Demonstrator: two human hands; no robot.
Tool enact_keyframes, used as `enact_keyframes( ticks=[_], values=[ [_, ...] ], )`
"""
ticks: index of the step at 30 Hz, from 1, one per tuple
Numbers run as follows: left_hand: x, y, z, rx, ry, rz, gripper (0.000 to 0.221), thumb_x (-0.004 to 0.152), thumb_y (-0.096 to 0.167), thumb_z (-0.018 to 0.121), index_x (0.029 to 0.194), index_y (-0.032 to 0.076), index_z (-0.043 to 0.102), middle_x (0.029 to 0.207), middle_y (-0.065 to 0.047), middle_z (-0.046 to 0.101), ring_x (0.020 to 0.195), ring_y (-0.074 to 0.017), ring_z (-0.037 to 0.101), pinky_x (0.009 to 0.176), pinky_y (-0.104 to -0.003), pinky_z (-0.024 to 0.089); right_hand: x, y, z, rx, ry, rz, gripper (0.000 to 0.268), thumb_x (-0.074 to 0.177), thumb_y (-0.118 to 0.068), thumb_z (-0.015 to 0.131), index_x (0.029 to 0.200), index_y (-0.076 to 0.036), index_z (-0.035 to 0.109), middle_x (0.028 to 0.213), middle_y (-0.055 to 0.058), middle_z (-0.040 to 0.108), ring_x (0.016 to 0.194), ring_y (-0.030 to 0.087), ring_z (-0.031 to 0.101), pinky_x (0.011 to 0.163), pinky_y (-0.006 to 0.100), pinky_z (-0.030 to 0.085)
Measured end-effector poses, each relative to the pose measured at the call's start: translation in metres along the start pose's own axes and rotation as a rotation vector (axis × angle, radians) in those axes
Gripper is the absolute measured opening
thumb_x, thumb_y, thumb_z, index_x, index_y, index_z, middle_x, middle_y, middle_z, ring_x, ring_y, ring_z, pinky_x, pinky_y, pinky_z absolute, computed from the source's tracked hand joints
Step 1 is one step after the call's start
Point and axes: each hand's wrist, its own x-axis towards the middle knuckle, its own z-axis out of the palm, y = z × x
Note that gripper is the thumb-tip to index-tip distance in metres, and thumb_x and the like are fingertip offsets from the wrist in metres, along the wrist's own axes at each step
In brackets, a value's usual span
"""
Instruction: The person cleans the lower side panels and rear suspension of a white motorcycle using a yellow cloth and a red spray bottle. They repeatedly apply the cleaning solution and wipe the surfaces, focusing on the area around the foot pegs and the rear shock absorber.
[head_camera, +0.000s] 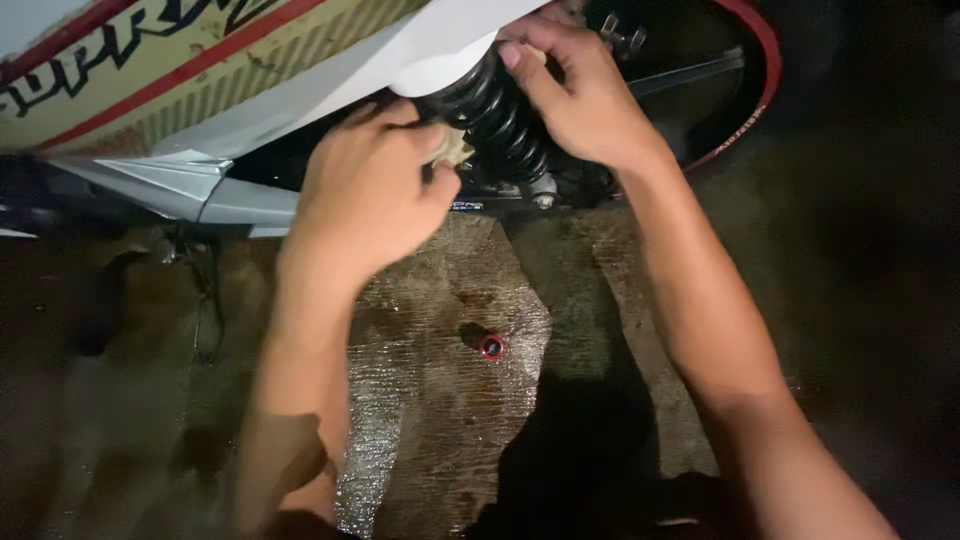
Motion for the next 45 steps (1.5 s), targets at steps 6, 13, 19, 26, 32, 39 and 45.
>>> enact_keyframes(
  ticks=[6, 13, 19, 26, 32, 39, 45],
  values=[
    [0.0, 0.035, 0.034, 0.499, 0.187, -0.071, 0.013, 0.093, 0.017, 0.071, 0.1, 0.008, 0.078, 0.101, -0.008, 0.068, 0.103, -0.0272, 0.061, 0.086, -0.042, 0.046, -0.008, 0.007, 0.02, 0.123, 0.17, 0.186, 0.019, 0.113, -0.01, 0.054, 0.115, 0.003, 0.067, 0.116, 0.011, 0.063, 0.099, 0.02, 0.059, 0.09, 0.031, 0.048],
    [-0.02, 0.029, 0.032, 0.153, 0.465, -0.07, 0.028, 0.083, 0.011, 0.078, 0.111, 0.005, 0.076, 0.101, -0.012, 0.067, 0.095, -0.0336, 0.057, 0.083, -0.045, 0.046, -0.024, 0.013, 0.041, -0.016, 0.408, 0.089, 0.019, 0.116, -0.011, 0.056, 0.114, 0.003, 0.069, 0.112, 0.01, 0.059, 0.108, 0.022, 0.058, 0.095, 0.03, 0.048],
    [-0.018, 0.022, 0.026, -0.063, 0.469, -0.084, 0.03, 0.083, 0.006, 0.077, 0.112, 0.0, 0.072, 0.1, -0.016, 0.072, 0.09, -0.0347, 0.064, 0.084, -0.045, 0.051, -0.021, 0.009, 0.043, 0.024, 0.519, 0.095, 0.019, 0.115, -0.012, 0.056, 0.115, 0.003, 0.068, 0.113, 0.009, 0.06, 0.107, 0.019, 0.059, 0.093, 0.027, 0.048],
    [-0.039, 0.029, 0.015, -0.068, 0.498, 0.078, 0.008, 0.096, -0.001, 0.073, 0.102, 0.0, 0.069, 0.101, -0.013, 0.076, 0.088, -0.0298, 0.066, 0.084, -0.042, 0.053, -0.013, 0.003, 0.024, 0.085, 0.224, 0.04, 0.014, 0.113, -0.004, 0.061, 0.115, 0.004, 0.073, 0.112, 0.012, 0.06, 0.106, 0.022, 0.057, 0.095, 0.031, 0.047],
    [-0.054, 0.046, 0.006, -0.002, 0.483, 0.168, 0.018, 0.092, -0.002, 0.07, 0.11, 0.0, 0.071, 0.099, -0.01, 0.073, 0.095, -0.0276, 0.068, 0.086, -0.04, 0.054, -0.005, 0.01, 0.032, 0.101, 0.181, 0.042, 0.011, 0.111, 0.001, 0.062, 0.118, 0.006, 0.068, 0.116, 0.013, 0.067, 0.11, 0.023, 0.064, 0.1, 0.032, 0.05],
    [-0.022, 0.037, 0.008, -0.038, 0.413, -0.05, 0.013, 0.089, 0.007, 0.076, 0.097, 0.005, 0.065, 0.085, -0.013, 0.073, 0.082, -0.0324, 0.069, 0.077, -0.046, 0.052, -0.027, -0.016, 0.04, -0.094, 0.502, 0.128, 0.01, 0.11, -0.001, 0.064, 0.113, 0.005, 0.071, 0.108, 0.012, 0.064, 0.101, 0.019, 0.062, 0.091, 0.029, 0.05],
    [-0.015, 0.023, 0.008, -0.049, 0.39, -0.065, 0.014, 0.09, 0.011, 0.077, 0.094, 0.007, 0.065, 0.076, -0.013, 0.071, 0.071, -0.0364, 0.068, 0.07, -0.048, 0.053, -0.029, -0.046, 0.032, -0.134, 0.482, 0.151, 0.01, 0.112, 0.0, 0.065, 0.116, 0.005, 0.071, 0.108, 0.011, 0.062, 0.099, 0.018, 0.06, 0.089, 0.028, 0.05]
  ],
)
